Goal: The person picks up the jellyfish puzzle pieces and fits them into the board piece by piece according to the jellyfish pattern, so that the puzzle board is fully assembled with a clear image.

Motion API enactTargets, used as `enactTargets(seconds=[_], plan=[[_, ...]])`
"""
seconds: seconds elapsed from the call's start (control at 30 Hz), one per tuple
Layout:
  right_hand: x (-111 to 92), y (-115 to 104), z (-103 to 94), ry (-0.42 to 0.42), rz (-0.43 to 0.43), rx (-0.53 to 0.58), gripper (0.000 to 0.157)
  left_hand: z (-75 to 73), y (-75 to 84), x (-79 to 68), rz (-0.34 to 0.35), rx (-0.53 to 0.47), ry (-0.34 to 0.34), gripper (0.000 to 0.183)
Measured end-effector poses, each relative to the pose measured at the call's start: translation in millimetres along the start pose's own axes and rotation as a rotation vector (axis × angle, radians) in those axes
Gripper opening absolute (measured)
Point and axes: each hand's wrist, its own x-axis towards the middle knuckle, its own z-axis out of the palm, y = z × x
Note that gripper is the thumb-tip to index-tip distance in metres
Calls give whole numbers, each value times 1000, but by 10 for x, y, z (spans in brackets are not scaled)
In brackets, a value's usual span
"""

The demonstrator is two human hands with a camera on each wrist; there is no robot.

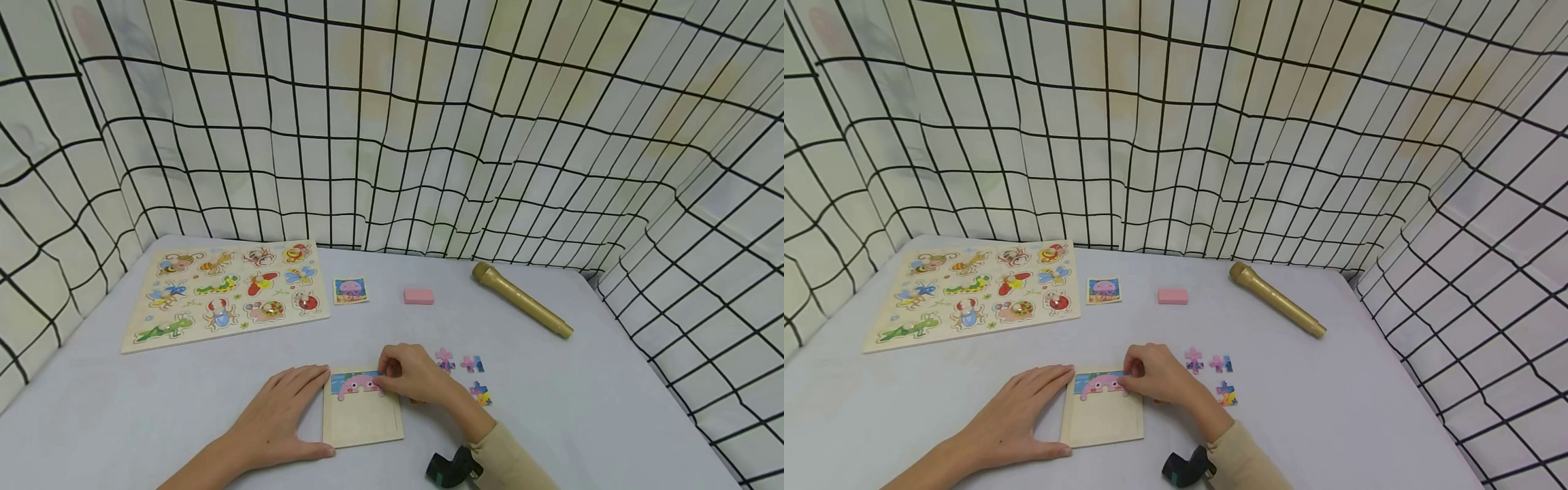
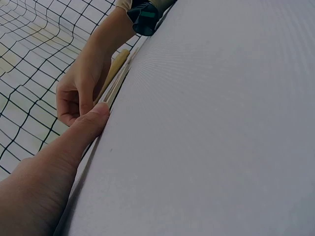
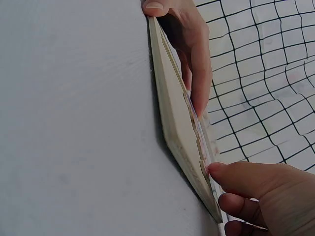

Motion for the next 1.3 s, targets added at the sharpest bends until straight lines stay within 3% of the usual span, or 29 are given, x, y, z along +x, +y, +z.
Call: enactTargets(seconds=[0.37, 0.6, 1.3], plan=[[-26, 67, -177, -14, 68, -1, 8, -14, 6, 17, -10, 1, -18, 105], [-37, 134, -255, -28, 52, -91, 13, -1, 3, 14, -10, 4, -22, 106], [-128, 337, -399, -29, 116, -151, 25, -3, 21, 4, -22, -4, -35, 106]])
